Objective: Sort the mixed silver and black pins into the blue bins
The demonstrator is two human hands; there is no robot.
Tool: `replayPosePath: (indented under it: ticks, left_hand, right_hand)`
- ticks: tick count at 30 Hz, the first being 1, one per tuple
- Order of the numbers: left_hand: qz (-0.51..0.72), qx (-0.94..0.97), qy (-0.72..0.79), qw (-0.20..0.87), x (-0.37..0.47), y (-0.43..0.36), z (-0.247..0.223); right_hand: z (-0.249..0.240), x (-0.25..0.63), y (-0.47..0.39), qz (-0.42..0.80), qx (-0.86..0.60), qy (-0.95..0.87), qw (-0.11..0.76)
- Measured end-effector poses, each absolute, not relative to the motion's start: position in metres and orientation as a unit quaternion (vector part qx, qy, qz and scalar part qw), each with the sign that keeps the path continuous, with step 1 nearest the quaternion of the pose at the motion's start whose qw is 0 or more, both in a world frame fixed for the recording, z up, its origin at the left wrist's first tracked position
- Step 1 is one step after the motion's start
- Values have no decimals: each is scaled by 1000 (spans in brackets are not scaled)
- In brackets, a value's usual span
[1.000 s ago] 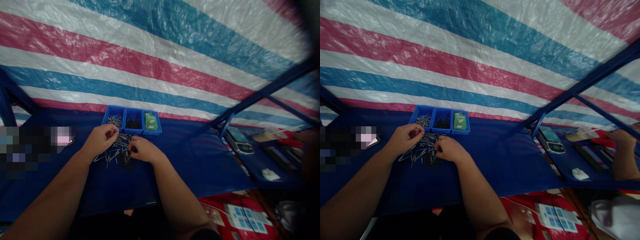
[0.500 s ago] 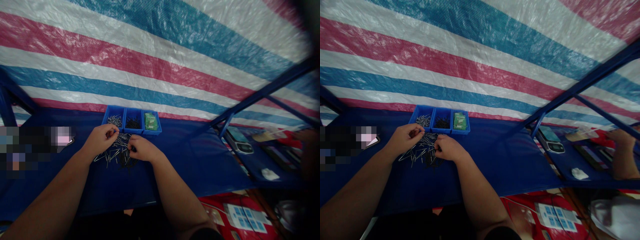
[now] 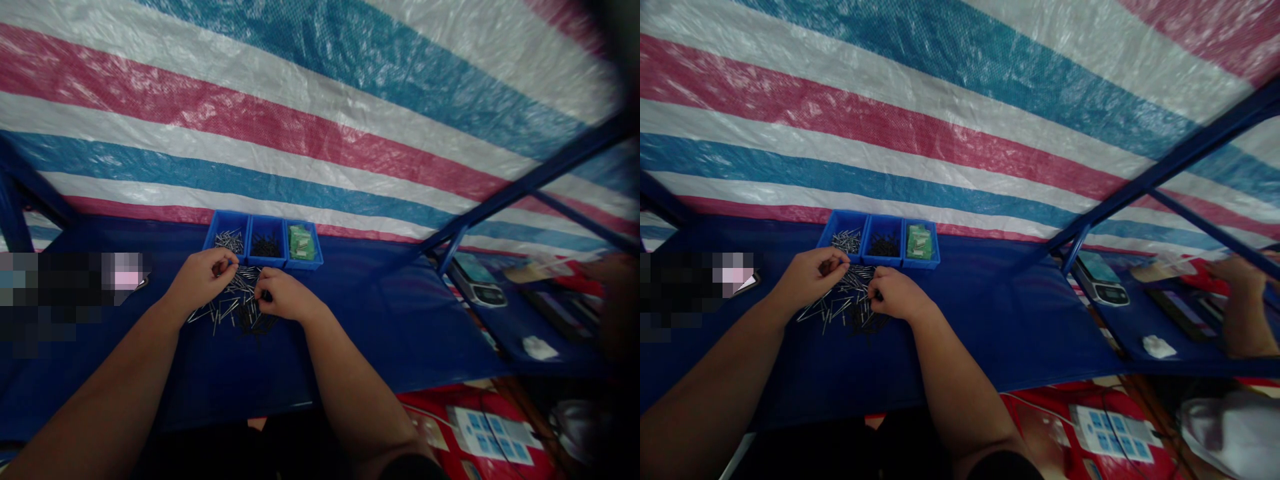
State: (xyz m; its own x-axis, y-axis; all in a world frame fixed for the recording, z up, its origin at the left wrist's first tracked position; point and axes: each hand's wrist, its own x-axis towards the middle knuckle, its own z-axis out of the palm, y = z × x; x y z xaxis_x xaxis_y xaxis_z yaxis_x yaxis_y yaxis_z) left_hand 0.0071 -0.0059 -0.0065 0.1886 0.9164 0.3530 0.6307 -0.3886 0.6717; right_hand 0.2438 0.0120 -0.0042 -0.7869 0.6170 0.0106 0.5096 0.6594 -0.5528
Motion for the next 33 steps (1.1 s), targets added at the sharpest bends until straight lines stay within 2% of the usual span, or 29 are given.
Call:
replayPosePath:
  ticks: [4, 13, 24, 29, 33]
  left_hand:
    - [374, 745, 519, 192, 7, -6, -7]
    - [373, 746, 516, 195, 6, -5, -8]
    - [376, 748, 515, 184, 7, -7, -3]
    - [380, 748, 511, 186, 8, -7, -3]
    - [378, 749, 512, 186, 7, -7, -3]
  right_hand:
    - [-3, 244, 12, 271, -290, -911, 109]
    - [8, 245, 10, 268, -284, -894, 217]
    - [0, 247, 16, 247, -368, -830, 337]
    - [-5, 240, 24, 179, -438, -777, 416]
    - [-5, 231, 31, 100, -500, -741, 437]
